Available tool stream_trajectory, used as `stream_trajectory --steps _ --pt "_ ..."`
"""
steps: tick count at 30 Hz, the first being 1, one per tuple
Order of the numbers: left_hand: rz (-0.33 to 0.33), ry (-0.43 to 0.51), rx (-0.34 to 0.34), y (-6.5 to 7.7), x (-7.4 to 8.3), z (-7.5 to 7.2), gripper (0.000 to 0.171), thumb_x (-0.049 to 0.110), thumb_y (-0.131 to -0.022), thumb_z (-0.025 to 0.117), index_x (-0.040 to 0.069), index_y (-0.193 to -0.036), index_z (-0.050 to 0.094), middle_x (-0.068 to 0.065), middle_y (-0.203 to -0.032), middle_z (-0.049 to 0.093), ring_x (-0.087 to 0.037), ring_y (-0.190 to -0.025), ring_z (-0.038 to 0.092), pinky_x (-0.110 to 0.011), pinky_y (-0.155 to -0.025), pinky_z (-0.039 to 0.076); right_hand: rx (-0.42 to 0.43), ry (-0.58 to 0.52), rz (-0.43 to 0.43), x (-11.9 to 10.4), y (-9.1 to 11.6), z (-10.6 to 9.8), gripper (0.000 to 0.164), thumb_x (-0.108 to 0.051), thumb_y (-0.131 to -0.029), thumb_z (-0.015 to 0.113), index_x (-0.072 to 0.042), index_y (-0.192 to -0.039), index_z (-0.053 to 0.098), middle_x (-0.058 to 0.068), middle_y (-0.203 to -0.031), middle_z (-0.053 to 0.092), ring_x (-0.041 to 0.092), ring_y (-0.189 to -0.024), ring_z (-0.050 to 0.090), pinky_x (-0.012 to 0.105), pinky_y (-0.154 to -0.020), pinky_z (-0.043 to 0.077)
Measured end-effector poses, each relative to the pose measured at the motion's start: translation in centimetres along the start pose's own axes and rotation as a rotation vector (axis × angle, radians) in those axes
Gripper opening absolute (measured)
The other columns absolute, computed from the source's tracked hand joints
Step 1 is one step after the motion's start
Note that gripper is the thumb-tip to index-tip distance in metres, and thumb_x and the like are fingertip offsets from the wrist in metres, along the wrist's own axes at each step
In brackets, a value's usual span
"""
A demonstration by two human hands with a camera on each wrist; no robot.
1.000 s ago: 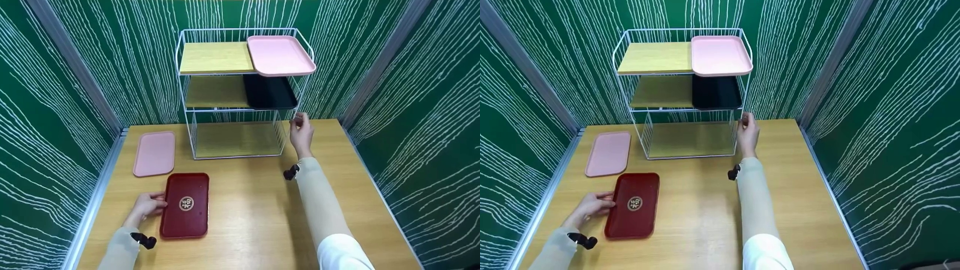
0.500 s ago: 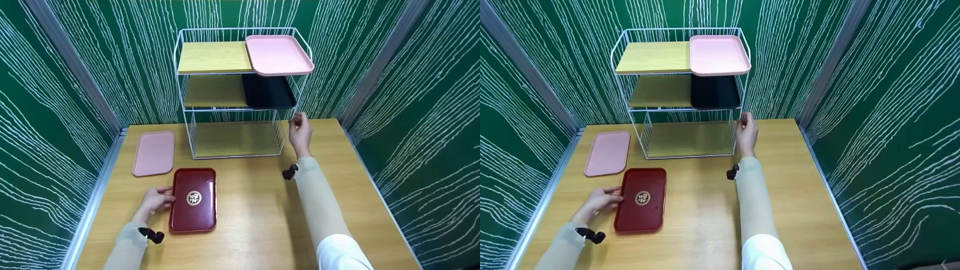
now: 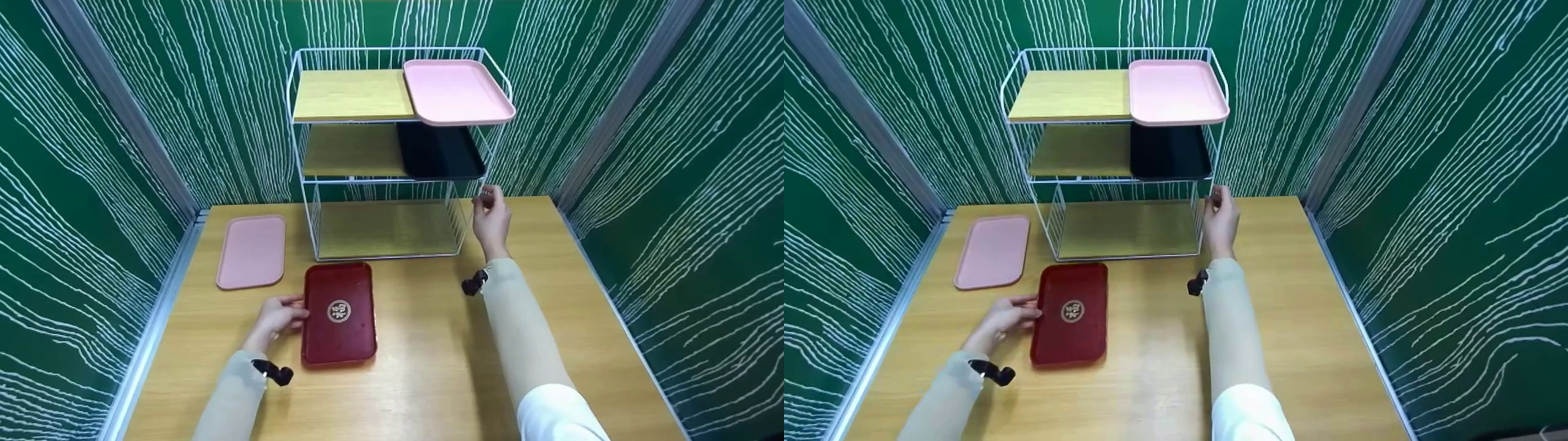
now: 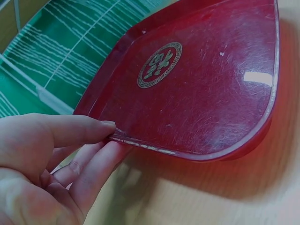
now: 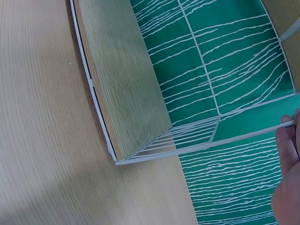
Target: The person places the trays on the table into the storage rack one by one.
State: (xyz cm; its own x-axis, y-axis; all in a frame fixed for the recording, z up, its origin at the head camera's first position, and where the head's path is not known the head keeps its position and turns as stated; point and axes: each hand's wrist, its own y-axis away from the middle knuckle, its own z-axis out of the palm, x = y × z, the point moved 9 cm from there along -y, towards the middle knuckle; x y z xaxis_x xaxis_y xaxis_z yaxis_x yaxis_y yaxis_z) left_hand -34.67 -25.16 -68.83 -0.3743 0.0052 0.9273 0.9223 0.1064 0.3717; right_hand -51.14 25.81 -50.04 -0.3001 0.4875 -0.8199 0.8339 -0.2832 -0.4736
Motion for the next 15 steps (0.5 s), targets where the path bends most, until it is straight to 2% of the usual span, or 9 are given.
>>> stream_trajectory --steps 4,9,15 --pt "-0.009 0.025 -0.002 -1.0 0.2 1.2 0.063 -0.017 -0.083 0.077 -0.010 -0.144 0.060 -0.022 -0.113 0.071 -0.019 -0.077 0.074 -0.031 -0.067 0.066 -0.002 0.008 0.009 0.1 0.0 0.0 0.021 -0.001 -0.106 0.064 -0.004 -0.127 0.062 0.019 -0.111 0.075 0.032 -0.104 0.070 0.047 -0.095 0.058" --pt "-0.002 0.031 0.006 -2.1 0.9 2.4 0.061 -0.017 -0.084 0.076 -0.010 -0.143 0.060 -0.028 -0.123 0.071 -0.020 -0.079 0.075 -0.031 -0.068 0.066 0.009 -0.009 0.008 0.1 0.0 0.0 0.020 0.000 -0.106 0.064 -0.003 -0.126 0.063 0.022 -0.112 0.075 0.032 -0.103 0.071 0.046 -0.096 0.058" --pt "0.013 0.035 0.021 -3.1 1.7 3.6 0.061 -0.017 -0.084 0.076 -0.012 -0.142 0.060 -0.031 -0.128 0.069 -0.021 -0.083 0.076 -0.034 -0.073 0.067 0.020 -0.014 0.001 -0.1 0.1 0.1 0.020 0.000 -0.105 0.065 -0.003 -0.125 0.064 0.022 -0.109 0.075 0.031 -0.099 0.071 0.043 -0.091 0.057"
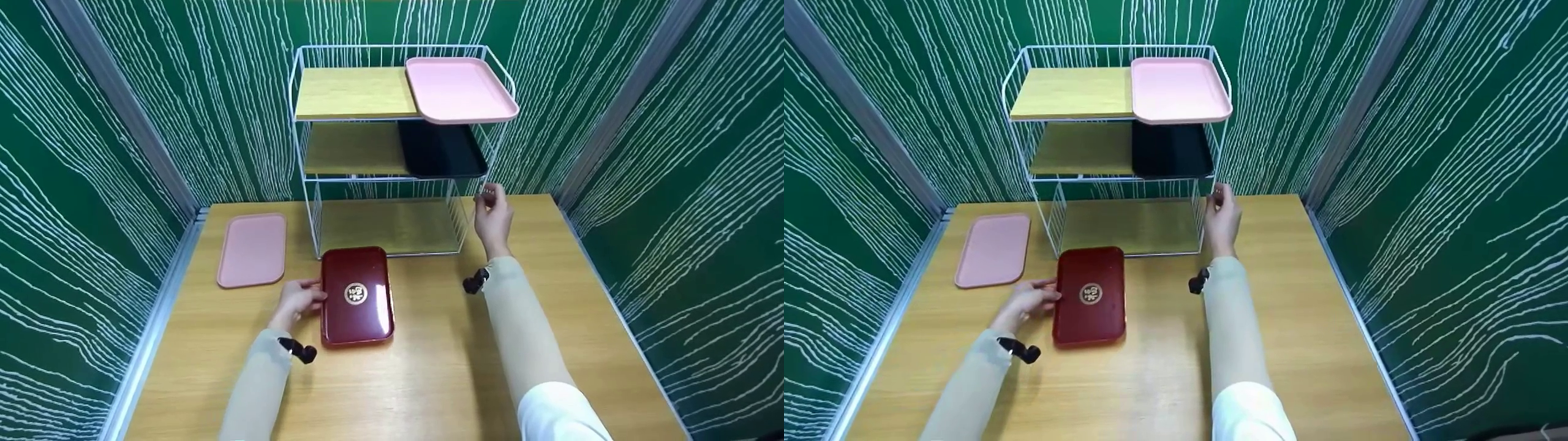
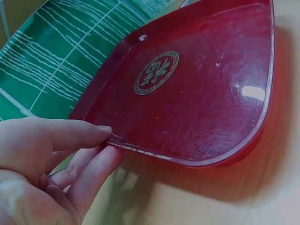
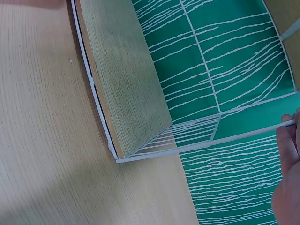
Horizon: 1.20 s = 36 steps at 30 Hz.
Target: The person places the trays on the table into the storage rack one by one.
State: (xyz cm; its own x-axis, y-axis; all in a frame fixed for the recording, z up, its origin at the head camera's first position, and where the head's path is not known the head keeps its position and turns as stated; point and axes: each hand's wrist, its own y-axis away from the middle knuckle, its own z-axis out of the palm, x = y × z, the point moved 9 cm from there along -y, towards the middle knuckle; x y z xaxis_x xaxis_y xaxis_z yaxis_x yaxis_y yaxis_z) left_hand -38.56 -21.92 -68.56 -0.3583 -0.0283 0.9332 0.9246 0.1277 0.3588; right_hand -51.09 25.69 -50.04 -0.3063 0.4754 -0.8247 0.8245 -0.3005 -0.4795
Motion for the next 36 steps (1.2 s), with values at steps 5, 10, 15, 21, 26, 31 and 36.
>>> stream_trajectory --steps 5,10,15,21,26,31,36 --pt "0.007 0.024 0.015 -0.7 0.3 1.1 0.056 -0.018 -0.084 0.073 -0.013 -0.139 0.062 -0.033 -0.130 0.068 -0.023 -0.084 0.076 -0.035 -0.076 0.067 0.006 0.032 0.000 0.1 0.0 -0.2 0.020 0.000 -0.105 0.065 -0.003 -0.124 0.064 0.018 -0.107 0.077 0.029 -0.097 0.071 0.042 -0.088 0.057" --pt "-0.002 0.051 0.026 -1.2 0.5 2.1 0.055 -0.020 -0.084 0.071 -0.013 -0.138 0.062 -0.033 -0.131 0.068 -0.023 -0.082 0.076 -0.034 -0.075 0.067 0.020 0.029 0.010 0.2 0.1 -0.4 0.020 0.001 -0.104 0.066 -0.003 -0.124 0.065 0.018 -0.106 0.077 0.029 -0.096 0.071 0.041 -0.087 0.057" --pt "-0.002 0.029 0.046 -1.7 1.0 2.9 0.058 -0.019 -0.084 0.072 -0.011 -0.141 0.061 -0.032 -0.132 0.067 -0.023 -0.082 0.074 -0.034 -0.077 0.067 0.020 0.021 0.016 0.2 0.1 -0.4 0.020 0.000 -0.104 0.067 -0.004 -0.123 0.065 0.017 -0.107 0.077 0.028 -0.096 0.071 0.040 -0.087 0.056" --pt "0.035 -0.017 0.078 -2.2 1.6 3.6 0.057 -0.017 -0.085 0.072 -0.008 -0.140 0.064 -0.031 -0.131 0.068 -0.019 -0.076 0.072 -0.031 -0.072 0.066 0.019 0.020 0.012 0.1 0.1 -0.2 0.021 0.001 -0.103 0.067 -0.005 -0.123 0.065 0.018 -0.107 0.077 0.029 -0.096 0.071 0.042 -0.086 0.057" --pt "0.042 -0.028 0.095 -2.6 1.8 3.8 0.054 -0.018 -0.085 0.072 -0.009 -0.138 0.065 -0.030 -0.129 0.069 -0.023 -0.079 0.073 -0.031 -0.070 0.066 -0.001 0.024 0.019 0.2 0.1 0.0 0.020 -0.001 -0.105 0.065 -0.005 -0.125 0.064 0.018 -0.109 0.076 0.028 -0.099 0.071 0.042 -0.087 0.058" --pt "0.062 0.002 0.111 -2.8 2.4 3.0 0.050 -0.020 -0.085 0.067 -0.013 -0.135 0.065 -0.032 -0.124 0.069 -0.024 -0.078 0.072 -0.031 -0.068 0.066 -0.011 0.034 0.017 0.2 0.1 0.1 0.019 -0.004 -0.106 0.065 -0.005 -0.125 0.063 0.017 -0.108 0.077 0.028 -0.099 0.072 0.043 -0.090 0.058" --pt "0.084 0.010 0.144 -3.0 3.5 2.0 0.045 -0.019 -0.086 0.066 -0.018 -0.130 0.065 -0.029 -0.119 0.068 -0.015 -0.064 0.064 -0.026 -0.060 0.062 0.009 0.046 -0.005 0.2 0.1 -0.2 0.018 -0.004 -0.106 0.066 -0.004 -0.123 0.064 0.017 -0.106 0.079 0.031 -0.098 0.074 0.046 -0.093 0.057"
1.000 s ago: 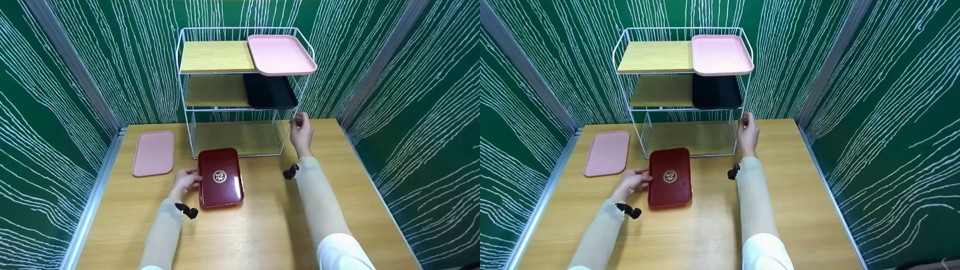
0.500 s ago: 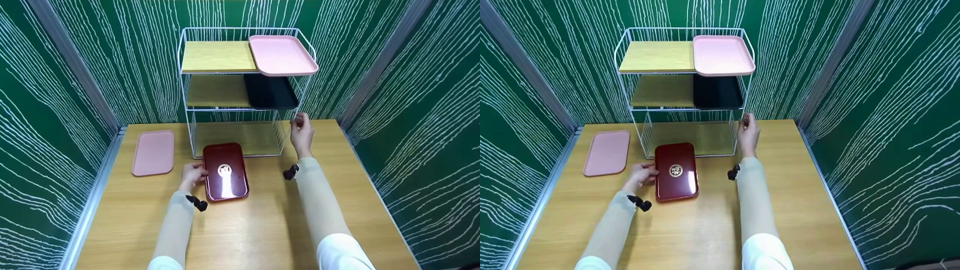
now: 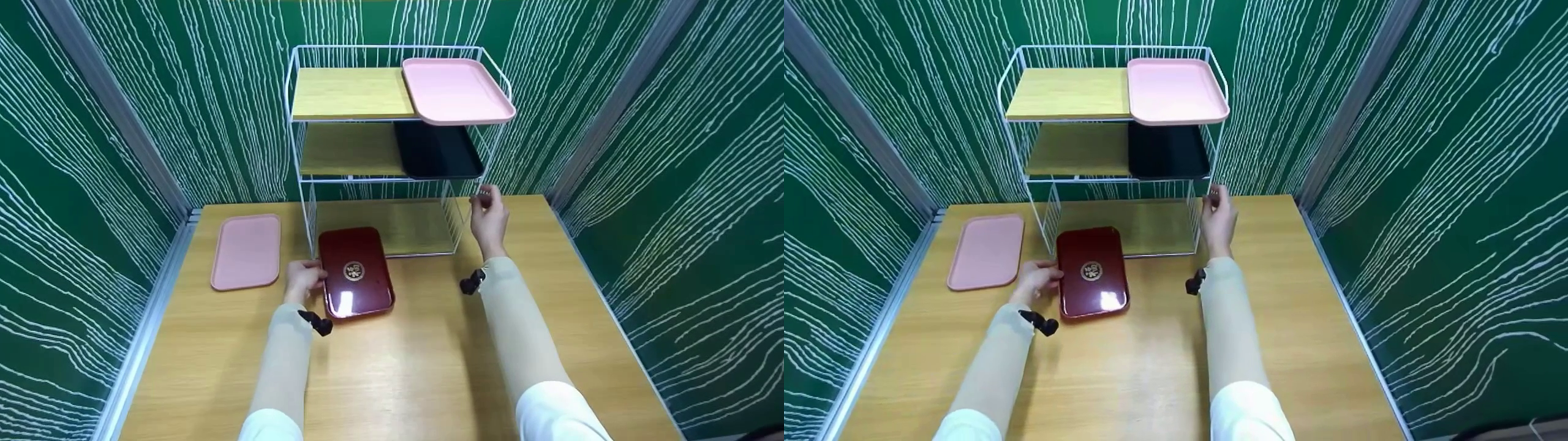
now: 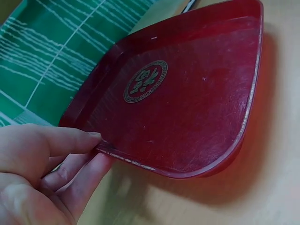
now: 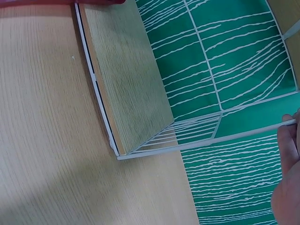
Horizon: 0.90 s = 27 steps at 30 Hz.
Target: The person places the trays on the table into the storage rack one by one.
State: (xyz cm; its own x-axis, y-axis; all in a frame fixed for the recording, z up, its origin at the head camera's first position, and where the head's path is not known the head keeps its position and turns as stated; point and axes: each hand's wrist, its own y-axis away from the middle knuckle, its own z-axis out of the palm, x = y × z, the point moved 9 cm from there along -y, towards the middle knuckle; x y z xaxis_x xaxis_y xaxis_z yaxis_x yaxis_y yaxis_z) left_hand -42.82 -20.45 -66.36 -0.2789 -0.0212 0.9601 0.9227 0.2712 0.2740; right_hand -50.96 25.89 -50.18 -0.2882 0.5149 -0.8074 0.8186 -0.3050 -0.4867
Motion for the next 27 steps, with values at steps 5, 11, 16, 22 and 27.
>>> stream_trajectory --steps 5,11,16,22,27 --pt "-0.008 -0.026 0.008 -0.3 0.5 -0.4 0.042 -0.016 -0.088 0.069 -0.018 -0.129 0.065 -0.028 -0.118 0.068 -0.018 -0.072 0.066 -0.030 -0.070 0.064 -0.003 -0.010 0.001 0.2 0.1 0.0 0.019 -0.002 -0.105 0.066 -0.003 -0.124 0.064 0.017 -0.106 0.078 0.030 -0.098 0.074 0.046 -0.091 0.058" --pt "0.029 -0.063 0.047 -0.3 1.2 -0.2 0.043 -0.014 -0.089 0.068 -0.016 -0.132 0.066 -0.033 -0.123 0.069 -0.030 -0.096 0.068 -0.041 -0.090 0.063 0.001 -0.031 -0.001 0.1 0.2 -0.1 0.020 0.000 -0.105 0.066 -0.001 -0.125 0.064 0.019 -0.105 0.078 0.030 -0.097 0.073 0.045 -0.088 0.058" --pt "0.041 -0.117 0.122 -0.6 1.1 -0.6 0.039 -0.009 -0.090 0.070 -0.012 -0.130 0.069 -0.029 -0.123 0.073 -0.033 -0.111 0.067 -0.035 -0.093 0.058 -0.001 -0.030 -0.004 -0.1 0.1 -0.1 0.018 -0.002 -0.106 0.065 -0.004 -0.123 0.064 0.019 -0.106 0.078 0.029 -0.097 0.073 0.044 -0.087 0.059" --pt "0.048 -0.166 0.173 -0.8 0.8 -1.2 0.037 -0.005 -0.092 0.071 -0.008 -0.129 0.072 -0.025 -0.122 0.075 -0.034 -0.113 0.069 -0.039 -0.096 0.057 -0.011 -0.027 0.003 -0.1 0.3 0.0 0.018 -0.002 -0.106 0.065 -0.004 -0.124 0.064 0.018 -0.107 0.077 0.028 -0.098 0.073 0.043 -0.088 0.059" --pt "0.088 -0.182 0.202 -0.8 0.9 -1.4 0.034 -0.006 -0.092 0.073 -0.009 -0.126 0.073 -0.025 -0.119 0.076 -0.037 -0.112 0.071 -0.039 -0.097 0.058 -0.011 -0.029 -0.013 -0.1 0.3 0.0 0.017 -0.003 -0.107 0.064 -0.004 -0.124 0.064 0.018 -0.107 0.077 0.028 -0.097 0.072 0.043 -0.089 0.058"
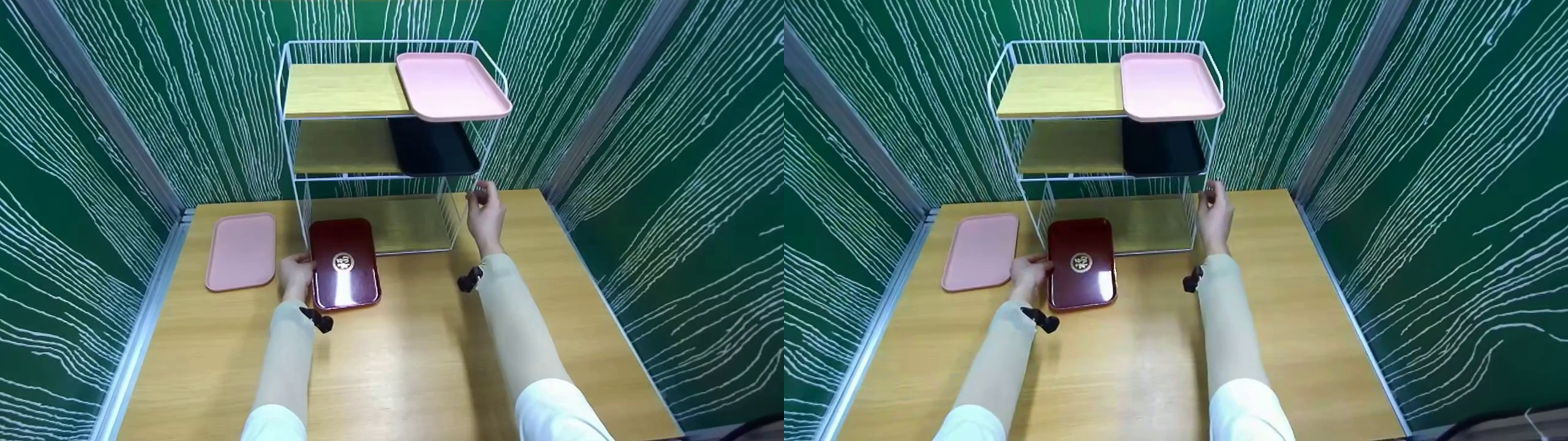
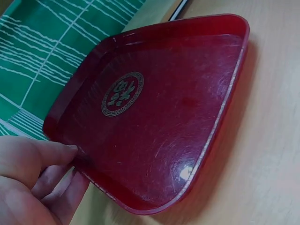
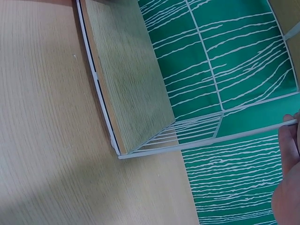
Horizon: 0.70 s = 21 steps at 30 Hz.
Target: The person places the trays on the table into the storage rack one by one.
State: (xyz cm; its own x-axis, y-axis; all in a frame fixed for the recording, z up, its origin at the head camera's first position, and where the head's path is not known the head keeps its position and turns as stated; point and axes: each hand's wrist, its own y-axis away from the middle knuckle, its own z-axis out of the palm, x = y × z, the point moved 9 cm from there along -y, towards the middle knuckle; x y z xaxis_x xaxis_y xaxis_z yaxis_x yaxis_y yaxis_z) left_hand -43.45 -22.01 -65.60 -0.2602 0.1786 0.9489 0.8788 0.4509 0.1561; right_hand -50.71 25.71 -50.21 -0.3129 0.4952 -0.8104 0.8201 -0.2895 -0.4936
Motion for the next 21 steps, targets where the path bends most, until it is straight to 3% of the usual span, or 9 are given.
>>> stream_trajectory --steps 5,9,13,16,21 --pt "0.029 0.012 0.045 -0.2 -0.4 -0.1 0.031 -0.010 -0.090 0.071 -0.010 -0.122 0.075 -0.025 -0.118 0.076 -0.039 -0.118 0.069 -0.041 -0.104 0.056 0.004 -0.001 -0.011 0.0 -0.1 -0.1 0.017 -0.002 -0.106 0.065 -0.003 -0.123 0.064 0.017 -0.104 0.077 0.028 -0.095 0.072 0.042 -0.087 0.057" --pt "0.033 0.044 0.034 -0.3 -0.9 0.1 0.033 -0.006 -0.092 0.072 -0.009 -0.125 0.074 -0.027 -0.123 0.074 -0.040 -0.122 0.067 -0.042 -0.108 0.053 0.003 -0.007 -0.008 0.0 -0.2 0.0 0.017 -0.002 -0.106 0.064 -0.003 -0.123 0.064 0.019 -0.106 0.077 0.028 -0.097 0.073 0.042 -0.087 0.058" --pt "0.026 -0.026 -0.020 -0.1 -1.5 0.3 0.041 0.009 -0.094 0.078 -0.005 -0.131 0.072 -0.026 -0.130 0.072 -0.039 -0.126 0.065 -0.043 -0.111 0.051 -0.002 -0.012 0.005 0.1 -0.2 0.1 0.018 -0.001 -0.106 0.064 -0.003 -0.124 0.064 0.020 -0.108 0.077 0.028 -0.098 0.072 0.042 -0.089 0.059" --pt "0.066 -0.111 -0.078 0.6 -1.6 0.2 0.049 0.018 -0.092 0.082 -0.004 -0.134 0.071 -0.026 -0.131 0.071 -0.039 -0.127 0.065 -0.045 -0.112 0.049 -0.001 -0.010 0.016 0.2 -0.1 0.1 0.019 -0.001 -0.106 0.065 -0.004 -0.124 0.064 0.019 -0.107 0.076 0.028 -0.098 0.072 0.042 -0.088 0.058" --pt "0.133 -0.166 -0.192 2.1 -2.0 -0.1 0.064 0.016 -0.088 0.087 -0.007 -0.142 0.063 -0.028 -0.141 0.064 -0.040 -0.135 0.059 -0.047 -0.116 0.047 -0.005 0.005 0.026 0.2 -0.1 0.0 0.018 -0.004 -0.107 0.064 -0.005 -0.125 0.064 0.017 -0.106 0.077 0.027 -0.097 0.072 0.042 -0.087 0.058"
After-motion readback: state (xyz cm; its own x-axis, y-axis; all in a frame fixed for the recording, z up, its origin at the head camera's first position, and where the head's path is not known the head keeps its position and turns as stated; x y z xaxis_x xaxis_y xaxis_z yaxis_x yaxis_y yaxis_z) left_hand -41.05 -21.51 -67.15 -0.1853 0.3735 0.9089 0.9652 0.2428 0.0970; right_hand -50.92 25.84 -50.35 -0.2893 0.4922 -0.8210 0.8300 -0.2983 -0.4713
